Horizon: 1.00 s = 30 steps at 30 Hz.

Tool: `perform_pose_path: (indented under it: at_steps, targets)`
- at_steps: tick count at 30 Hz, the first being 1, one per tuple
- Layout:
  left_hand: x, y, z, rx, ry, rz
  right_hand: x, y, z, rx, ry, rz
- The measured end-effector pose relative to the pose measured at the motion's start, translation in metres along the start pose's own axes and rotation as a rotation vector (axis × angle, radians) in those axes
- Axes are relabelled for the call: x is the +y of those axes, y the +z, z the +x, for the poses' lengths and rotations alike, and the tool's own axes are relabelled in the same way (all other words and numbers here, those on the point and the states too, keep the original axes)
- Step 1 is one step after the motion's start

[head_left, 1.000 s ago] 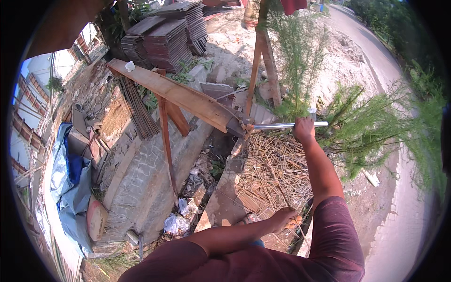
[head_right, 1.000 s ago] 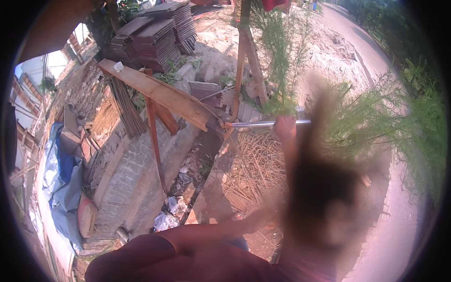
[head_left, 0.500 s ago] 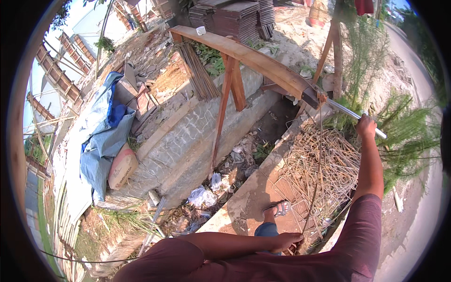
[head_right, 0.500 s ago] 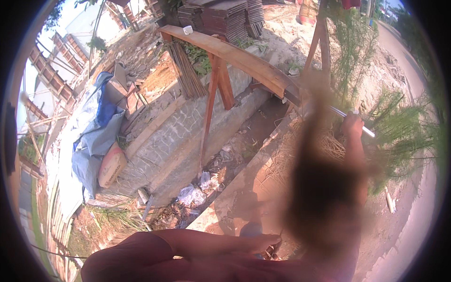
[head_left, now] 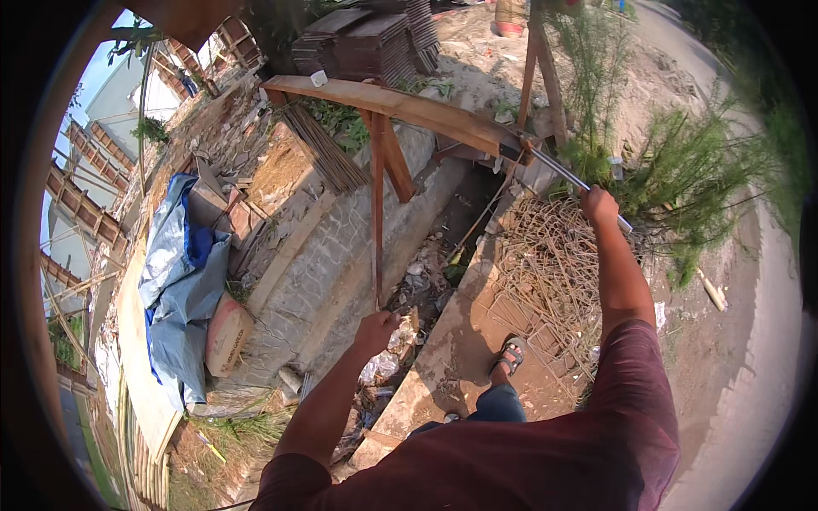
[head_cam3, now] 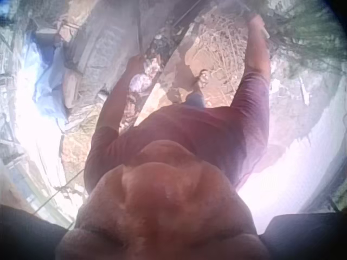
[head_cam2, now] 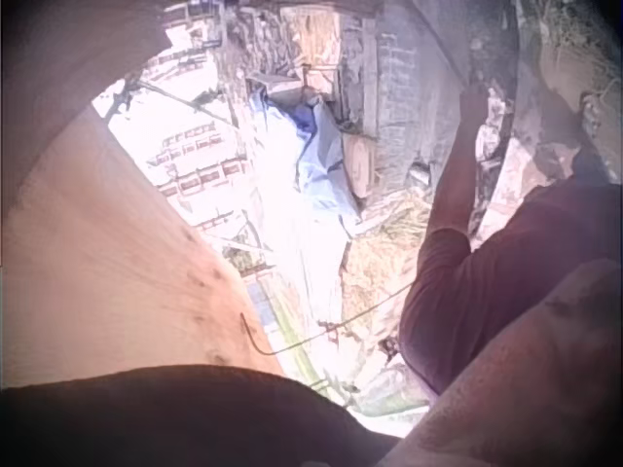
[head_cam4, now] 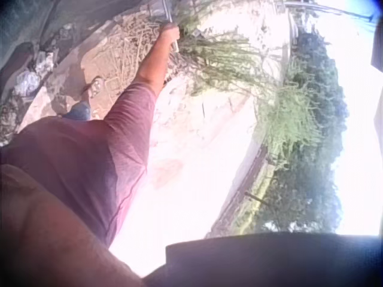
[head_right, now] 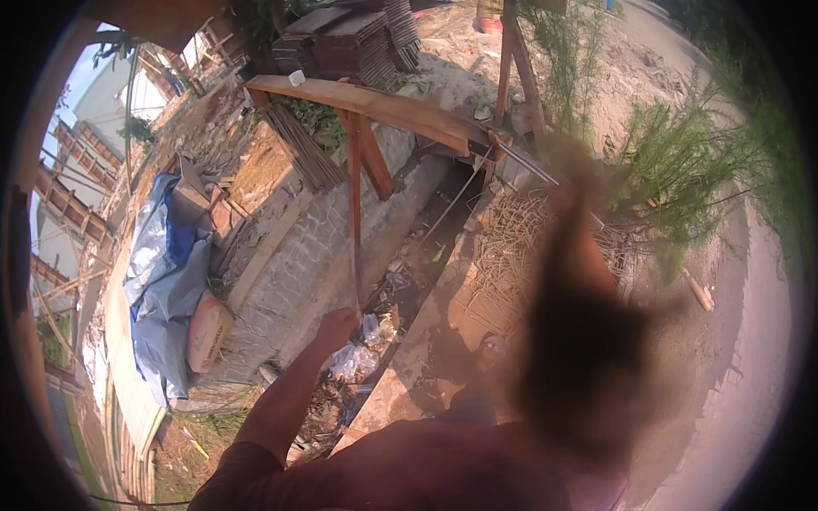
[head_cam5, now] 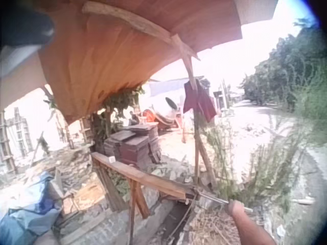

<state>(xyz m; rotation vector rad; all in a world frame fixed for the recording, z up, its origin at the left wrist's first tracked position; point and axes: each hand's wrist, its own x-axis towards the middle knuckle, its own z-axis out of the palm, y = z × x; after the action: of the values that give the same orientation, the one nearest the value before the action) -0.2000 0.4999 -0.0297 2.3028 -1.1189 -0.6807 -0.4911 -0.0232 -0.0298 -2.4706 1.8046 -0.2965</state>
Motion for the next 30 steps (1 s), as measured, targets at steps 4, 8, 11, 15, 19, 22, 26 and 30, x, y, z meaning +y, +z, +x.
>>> perform_pose_path:
  at_steps: [4,8,11,15,19,22,26,30]
  targets:
    - [-0.004,0.005,-0.002,0.011,-0.009,0.011,0.000,-0.044,-0.001,-0.086,-0.027,0.111]
    - [-0.003,0.010,-0.009,0.022,-0.064,-0.044,0.014,-0.033,-0.001,0.013,-0.059,0.108]
    - [0.008,0.004,-0.013,-0.017,-0.205,0.007,-0.002,-0.036,-0.016,0.021,-0.029,0.199]
    - [0.022,-0.010,-0.001,-0.004,-0.275,0.032,0.005,-0.041,-0.012,-0.121,-0.019,0.233]
    - [0.010,-0.028,-0.003,-0.030,-0.235,0.167,0.047,-0.063,0.014,-0.794,0.042,0.670]
    - [0.005,-0.038,0.009,-0.031,-0.280,0.117,0.057,-0.069,0.010,-1.047,0.264,0.916]
    - [-0.033,-0.068,0.050,0.003,-0.258,0.193,0.029,-0.050,-0.040,-0.967,0.486,1.085]
    - [-0.082,-0.133,0.143,0.163,-0.056,0.328,-0.083,-0.039,-0.117,-0.744,0.684,1.225]
